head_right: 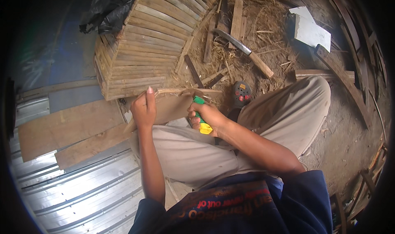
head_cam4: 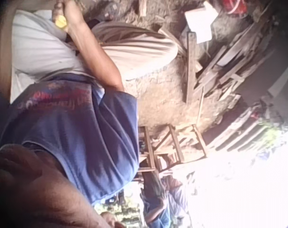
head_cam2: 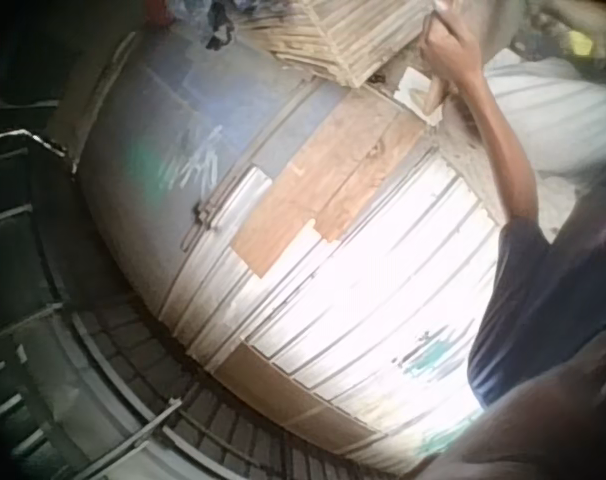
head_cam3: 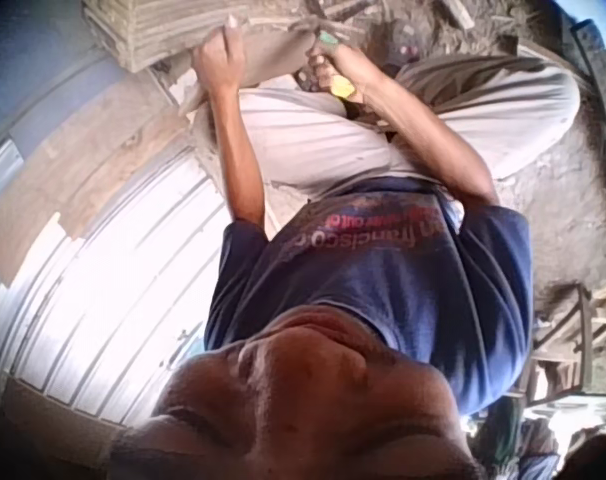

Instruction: The person sits on the floor and uses a scraper to remove material from a rectangular wooden board. They flip the board and continue scraping, then set it aside and scrape a smaller wooden piece and a longer plank using the same tool.

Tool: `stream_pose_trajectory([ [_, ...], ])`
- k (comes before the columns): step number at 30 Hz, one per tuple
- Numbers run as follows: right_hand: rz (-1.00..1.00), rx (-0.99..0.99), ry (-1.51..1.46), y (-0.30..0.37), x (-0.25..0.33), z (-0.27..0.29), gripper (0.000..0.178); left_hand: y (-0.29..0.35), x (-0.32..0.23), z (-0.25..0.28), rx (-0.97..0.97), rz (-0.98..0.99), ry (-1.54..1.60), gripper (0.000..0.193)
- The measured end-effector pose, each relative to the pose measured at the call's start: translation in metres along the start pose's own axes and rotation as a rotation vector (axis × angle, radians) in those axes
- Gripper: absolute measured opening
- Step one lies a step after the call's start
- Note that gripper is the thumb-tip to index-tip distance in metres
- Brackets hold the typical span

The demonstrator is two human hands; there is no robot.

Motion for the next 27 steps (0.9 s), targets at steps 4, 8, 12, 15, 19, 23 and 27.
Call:
stream_pose_trajectory([
  [4, -0.161, 0.031, -0.322, -0.002, -0.019, -0.015, 0.01, 0.004, -0.002, 0.002, -0.013, -0.016, -0.031, 0.04],
  [8, -0.16, -0.001, -0.4, 0.001, -0.031, -0.026, 0.012, 0.007, -0.007, 0.006, -0.041, -0.036, -0.037, 0.038],
  [12, -0.146, -0.004, -0.373, 0.009, -0.033, -0.036, 0.011, 0.012, -0.012, 0.008, -0.032, -0.036, -0.006, 0.043],
  [15, -0.161, -0.049, -0.432, 0.014, -0.035, -0.035, 0.011, 0.013, -0.017, 0.01, -0.044, -0.05, 0.023, 0.042],
  [19, -0.2, -0.074, -0.44, 0.016, -0.039, -0.032, 0.011, 0.015, -0.02, 0.011, -0.047, -0.063, 0.031, 0.041],
  [23, -0.117, -0.115, -0.172, 0.016, -0.032, -0.025, 0.013, 0.016, -0.015, 0.009, -0.037, -0.034, 0.037, 0.041],
  [27, 0.152, -0.201, 0.359, 0.018, -0.001, -0.024, 0.012, 0.005, -0.005, 0.005, -0.024, -0.014, -0.005, 0.037],
])
Point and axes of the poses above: each hand's wrist, its own y-axis away from the middle knuckle, its own z-axis out of the back of the hand, x = y × z, the point moved 8 cm from there along -y, towards the middle knuckle, and after that the axes turned 12 degrees about -y, right-handed, at the moved point
